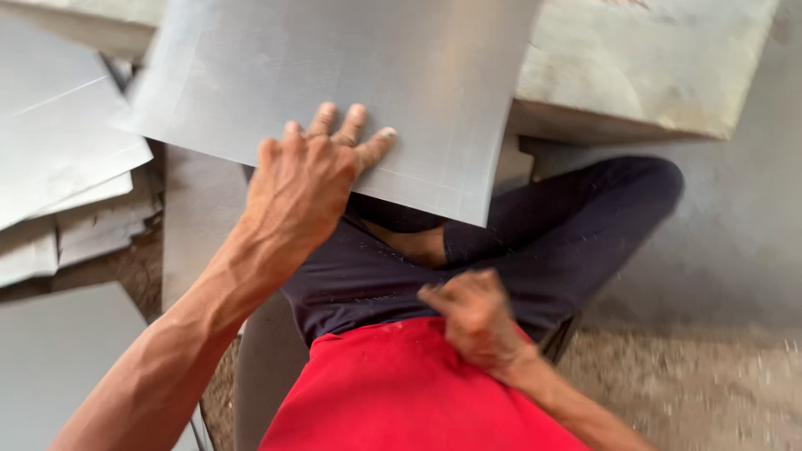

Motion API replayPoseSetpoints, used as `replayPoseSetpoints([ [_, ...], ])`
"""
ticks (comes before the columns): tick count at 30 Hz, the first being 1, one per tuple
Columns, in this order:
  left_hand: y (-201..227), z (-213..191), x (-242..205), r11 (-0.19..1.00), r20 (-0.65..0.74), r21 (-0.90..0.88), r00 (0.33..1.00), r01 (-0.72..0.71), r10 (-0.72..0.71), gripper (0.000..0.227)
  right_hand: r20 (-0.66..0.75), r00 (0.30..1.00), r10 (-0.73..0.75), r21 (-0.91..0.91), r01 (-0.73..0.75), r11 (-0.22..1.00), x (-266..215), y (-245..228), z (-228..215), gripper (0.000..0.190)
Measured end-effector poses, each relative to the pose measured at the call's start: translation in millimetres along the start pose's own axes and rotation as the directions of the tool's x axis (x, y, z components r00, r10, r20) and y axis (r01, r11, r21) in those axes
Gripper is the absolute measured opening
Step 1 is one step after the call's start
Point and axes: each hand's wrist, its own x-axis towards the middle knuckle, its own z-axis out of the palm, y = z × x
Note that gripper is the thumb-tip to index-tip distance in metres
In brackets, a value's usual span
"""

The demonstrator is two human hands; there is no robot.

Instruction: The person sits on the floor and uses a handheld tool to score lines on rectangular metal sheets. They repeatedly pick up sheets, score them, and place them into a stack.

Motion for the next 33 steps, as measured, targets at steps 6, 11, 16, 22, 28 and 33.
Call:
replayPoseSetpoints([
  [6, 16.6, 16.7, -40.7, 0.963, -0.496, -0.112, 0.853, -0.247, 0.161, 0.054, -0.338, 0.769, 0.543, 0.325, -0.446, 0.834, -69.3, 40.3, 22.9, 0.012],
  [11, 11.1, 130.2, -157.6, 0.837, -0.405, -0.533, 0.832, 0.122, -0.38, 0.041, -0.374, 0.422, 0.826, 0.752, -0.383, 0.536, -47.6, 32.5, -10.1, 0.021],
  [16, -0.1, 260.2, -243.6, 0.689, -0.149, -0.493, 0.728, 0.532, -0.669, 0.054, -0.451, 0.833, 0.322, 0.021, -0.35, 0.936, 26.3, -6.6, -16.3, 0.044],
  [22, -6.5, 318.1, -254.2, 0.676, -0.179, -0.499, 0.698, 0.542, -0.693, 0.056, -0.159, 0.975, 0.155, -0.207, -0.187, 0.96, 90.6, -31.9, 6.0, 0.044],
  [28, -4.5, 308.4, -265.3, 0.633, -0.167, -0.538, 0.667, 0.556, -0.726, 0.053, -0.103, 0.971, 0.218, 0.013, -0.217, 0.976, 148.7, -104.4, 3.8, 0.028],
  [33, -16.8, 336.8, -248.3, 0.689, -0.223, -0.451, 0.676, 0.567, -0.703, 0.056, 0.021, 0.962, 0.271, 0.265, -0.267, 0.927, 112.1, -126.6, 21.3, 0.015],
])
